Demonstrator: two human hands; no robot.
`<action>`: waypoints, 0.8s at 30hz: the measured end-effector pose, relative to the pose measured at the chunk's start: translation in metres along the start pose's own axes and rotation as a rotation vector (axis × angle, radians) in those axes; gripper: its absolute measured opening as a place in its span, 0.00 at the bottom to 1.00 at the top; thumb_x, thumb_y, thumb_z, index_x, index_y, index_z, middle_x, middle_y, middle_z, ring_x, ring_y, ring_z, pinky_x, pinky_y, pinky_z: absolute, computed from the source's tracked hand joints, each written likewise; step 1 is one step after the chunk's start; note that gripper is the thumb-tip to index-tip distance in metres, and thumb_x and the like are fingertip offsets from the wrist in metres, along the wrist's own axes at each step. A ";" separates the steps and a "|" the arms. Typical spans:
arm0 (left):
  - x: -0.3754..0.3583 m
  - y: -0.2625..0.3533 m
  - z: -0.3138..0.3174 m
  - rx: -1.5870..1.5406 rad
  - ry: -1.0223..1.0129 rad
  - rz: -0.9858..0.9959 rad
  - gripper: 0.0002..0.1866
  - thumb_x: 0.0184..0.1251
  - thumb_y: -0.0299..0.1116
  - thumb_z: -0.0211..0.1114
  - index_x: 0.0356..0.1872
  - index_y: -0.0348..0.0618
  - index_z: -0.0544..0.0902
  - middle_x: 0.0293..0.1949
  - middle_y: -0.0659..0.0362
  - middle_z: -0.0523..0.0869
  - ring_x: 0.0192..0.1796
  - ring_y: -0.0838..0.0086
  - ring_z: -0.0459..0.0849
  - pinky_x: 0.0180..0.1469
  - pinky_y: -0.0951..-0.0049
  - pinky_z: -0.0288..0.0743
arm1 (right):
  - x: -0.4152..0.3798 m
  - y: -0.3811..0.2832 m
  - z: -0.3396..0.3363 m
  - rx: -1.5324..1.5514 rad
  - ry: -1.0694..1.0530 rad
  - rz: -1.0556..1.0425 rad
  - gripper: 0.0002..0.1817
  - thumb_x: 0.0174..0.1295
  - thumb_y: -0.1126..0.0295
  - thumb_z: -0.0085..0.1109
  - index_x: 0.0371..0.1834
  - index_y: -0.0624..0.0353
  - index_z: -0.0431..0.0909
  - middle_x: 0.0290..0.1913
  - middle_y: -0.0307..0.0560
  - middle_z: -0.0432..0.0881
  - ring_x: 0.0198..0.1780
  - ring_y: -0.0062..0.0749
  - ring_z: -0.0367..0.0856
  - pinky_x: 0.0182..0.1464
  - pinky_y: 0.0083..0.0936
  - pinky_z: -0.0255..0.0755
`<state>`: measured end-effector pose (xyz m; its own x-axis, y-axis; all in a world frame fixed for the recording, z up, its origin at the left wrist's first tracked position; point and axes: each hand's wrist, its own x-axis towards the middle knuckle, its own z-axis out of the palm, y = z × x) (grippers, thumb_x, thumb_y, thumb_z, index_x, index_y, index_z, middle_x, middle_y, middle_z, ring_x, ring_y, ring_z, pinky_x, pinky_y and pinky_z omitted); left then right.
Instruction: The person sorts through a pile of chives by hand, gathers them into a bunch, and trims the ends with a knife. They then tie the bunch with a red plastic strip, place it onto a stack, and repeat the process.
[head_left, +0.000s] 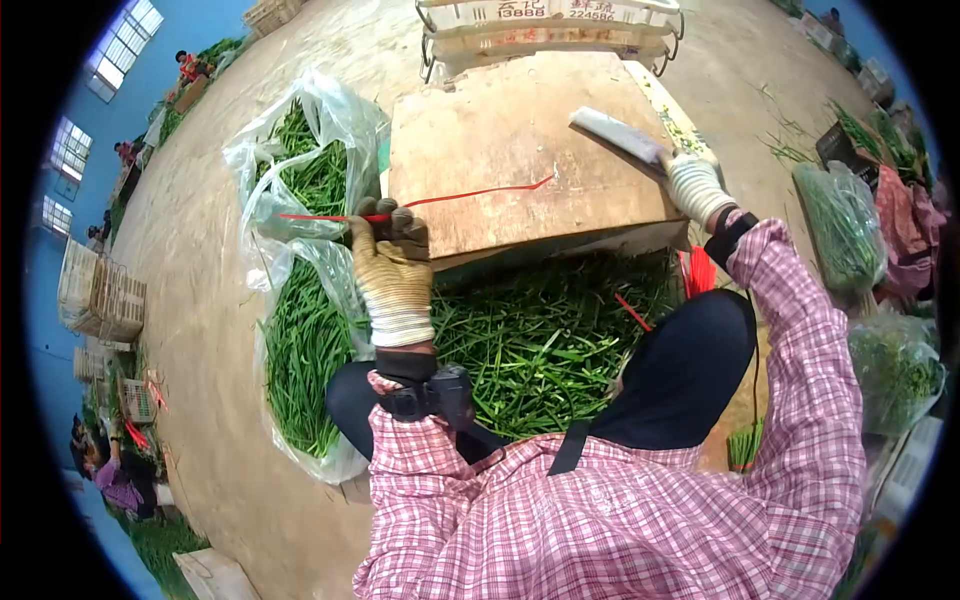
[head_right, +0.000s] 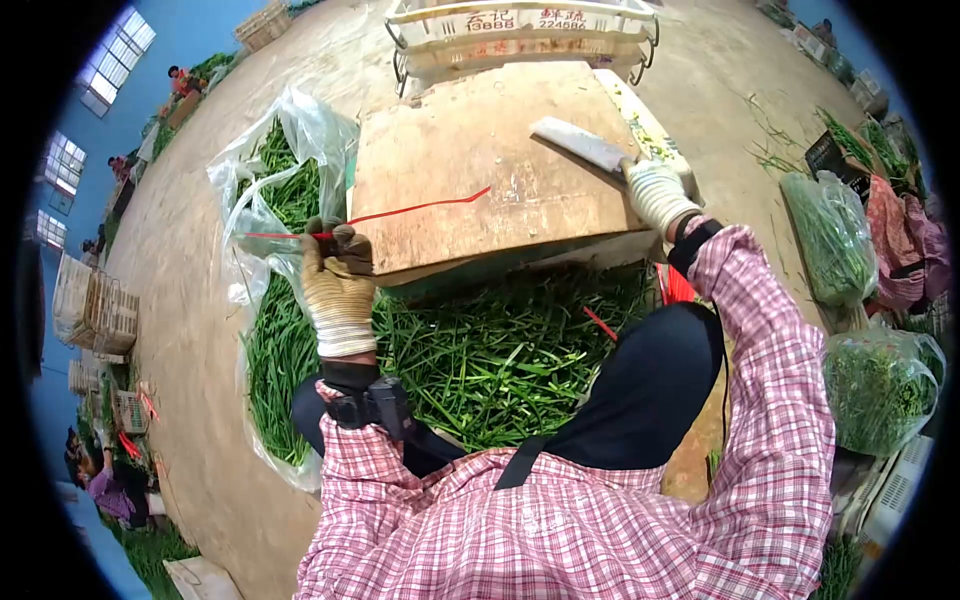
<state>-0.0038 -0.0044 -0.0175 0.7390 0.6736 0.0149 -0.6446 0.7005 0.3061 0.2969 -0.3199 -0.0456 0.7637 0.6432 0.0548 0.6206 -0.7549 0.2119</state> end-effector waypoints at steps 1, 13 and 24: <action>0.001 -0.008 0.002 -0.015 -0.012 0.002 0.15 0.75 0.43 0.57 0.47 0.41 0.77 0.37 0.54 0.83 0.35 0.66 0.82 0.37 0.66 0.79 | -0.005 -0.015 -0.016 -0.036 -0.002 -0.009 0.21 0.60 0.65 0.60 0.56 0.59 0.76 0.49 0.61 0.81 0.48 0.54 0.83 0.50 0.42 0.76; -0.001 -0.041 -0.015 -0.182 0.016 -0.118 0.10 0.72 0.35 0.61 0.48 0.42 0.80 0.42 0.57 0.83 0.37 0.74 0.81 0.36 0.75 0.76 | -0.035 -0.147 -0.103 2.567 -0.127 -0.070 0.17 0.70 0.68 0.57 0.57 0.66 0.73 0.40 0.49 0.83 0.29 0.23 0.78 0.36 0.23 0.78; 0.028 0.033 -0.021 0.231 -0.238 -0.355 0.18 0.73 0.29 0.55 0.61 0.37 0.74 0.29 0.64 0.80 0.16 0.87 0.61 0.19 0.88 0.55 | 0.004 -0.089 -0.083 1.904 -0.287 -0.152 0.14 0.74 0.67 0.48 0.55 0.64 0.77 0.26 0.36 0.75 0.26 0.19 0.68 0.29 0.18 0.63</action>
<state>-0.0082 0.0428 -0.0273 0.9471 0.3106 0.0804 -0.3040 0.7885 0.5347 0.2303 -0.2394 0.0163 0.5720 0.8194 -0.0379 -0.1288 0.0441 -0.9907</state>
